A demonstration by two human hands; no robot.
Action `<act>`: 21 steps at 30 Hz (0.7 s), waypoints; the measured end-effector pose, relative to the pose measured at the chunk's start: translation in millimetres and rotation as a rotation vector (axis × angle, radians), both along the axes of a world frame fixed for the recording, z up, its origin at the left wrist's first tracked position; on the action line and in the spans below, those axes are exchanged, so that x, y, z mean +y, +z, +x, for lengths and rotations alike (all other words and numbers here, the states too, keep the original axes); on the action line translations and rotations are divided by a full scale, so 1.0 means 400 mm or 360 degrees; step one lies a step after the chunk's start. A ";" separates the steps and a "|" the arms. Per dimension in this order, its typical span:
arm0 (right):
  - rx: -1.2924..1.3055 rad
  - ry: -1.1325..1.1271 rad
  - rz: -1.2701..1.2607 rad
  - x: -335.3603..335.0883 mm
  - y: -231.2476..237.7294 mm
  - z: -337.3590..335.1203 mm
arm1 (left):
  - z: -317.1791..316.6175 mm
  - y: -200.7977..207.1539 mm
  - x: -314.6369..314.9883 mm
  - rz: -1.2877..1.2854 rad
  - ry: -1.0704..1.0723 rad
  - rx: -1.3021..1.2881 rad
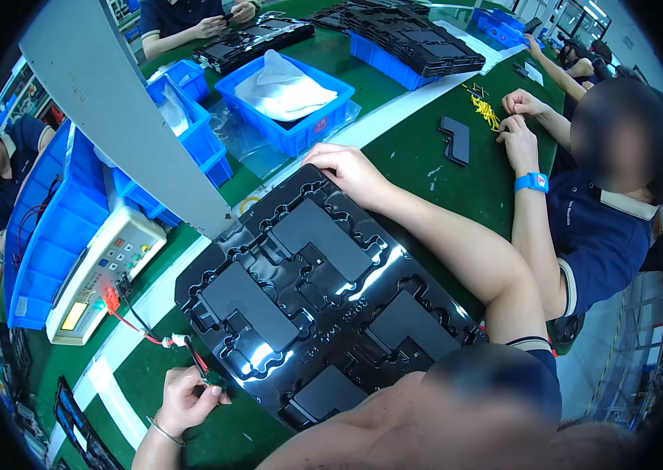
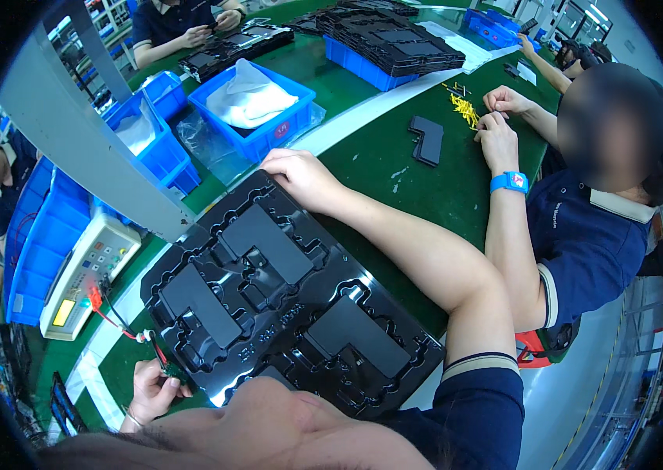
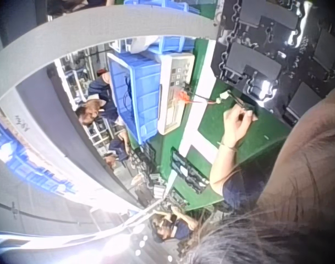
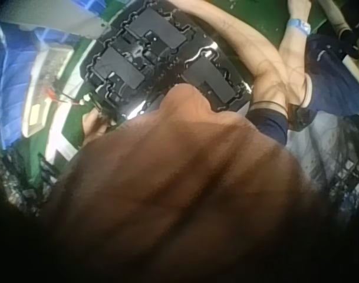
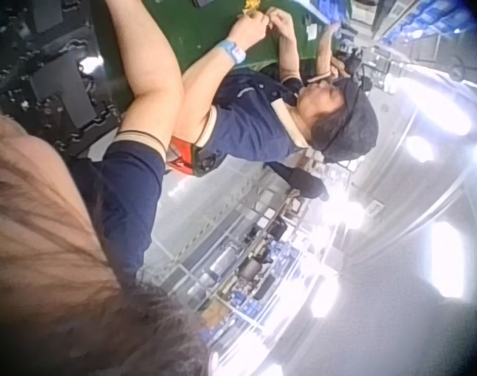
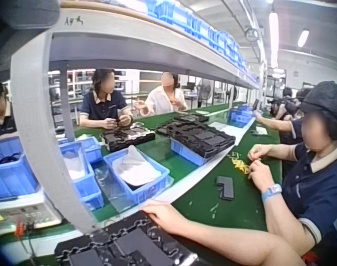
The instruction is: The person places an electronic component into a plastic tray by hand, then lifts the tray and stacks it onto a pile of trays on the upper shelf.
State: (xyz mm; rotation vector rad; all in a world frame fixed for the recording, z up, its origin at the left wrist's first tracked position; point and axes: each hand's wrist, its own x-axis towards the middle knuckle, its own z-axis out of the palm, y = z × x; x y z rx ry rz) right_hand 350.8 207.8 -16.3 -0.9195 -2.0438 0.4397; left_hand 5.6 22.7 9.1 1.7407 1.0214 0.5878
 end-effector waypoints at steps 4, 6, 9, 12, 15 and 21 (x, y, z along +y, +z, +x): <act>-0.0036 -0.0013 0.0020 0.005 -0.008 -0.001 | 0.001 0.001 -0.004 -0.0016 0.0030 0.0006; 0.0086 -0.0064 -0.0216 0.003 -0.004 -0.001 | -0.001 -0.003 -0.003 -0.0012 0.0030 0.0004; 0.0275 0.0075 -0.0315 0.009 -0.005 0.005 | 0.001 -0.001 -0.001 -0.0006 0.0029 0.0003; 0.0441 0.0108 -0.0397 0.009 -0.002 0.003 | 0.000 0.002 -0.002 -0.0007 0.0028 0.0005; 0.0404 0.0145 -0.0475 0.009 0.001 0.007 | 0.001 0.003 0.001 -0.0007 0.0026 -0.0001; 0.0298 0.0170 -0.0324 -0.007 0.022 0.004 | 0.001 0.001 -0.001 0.0019 0.0029 -0.0004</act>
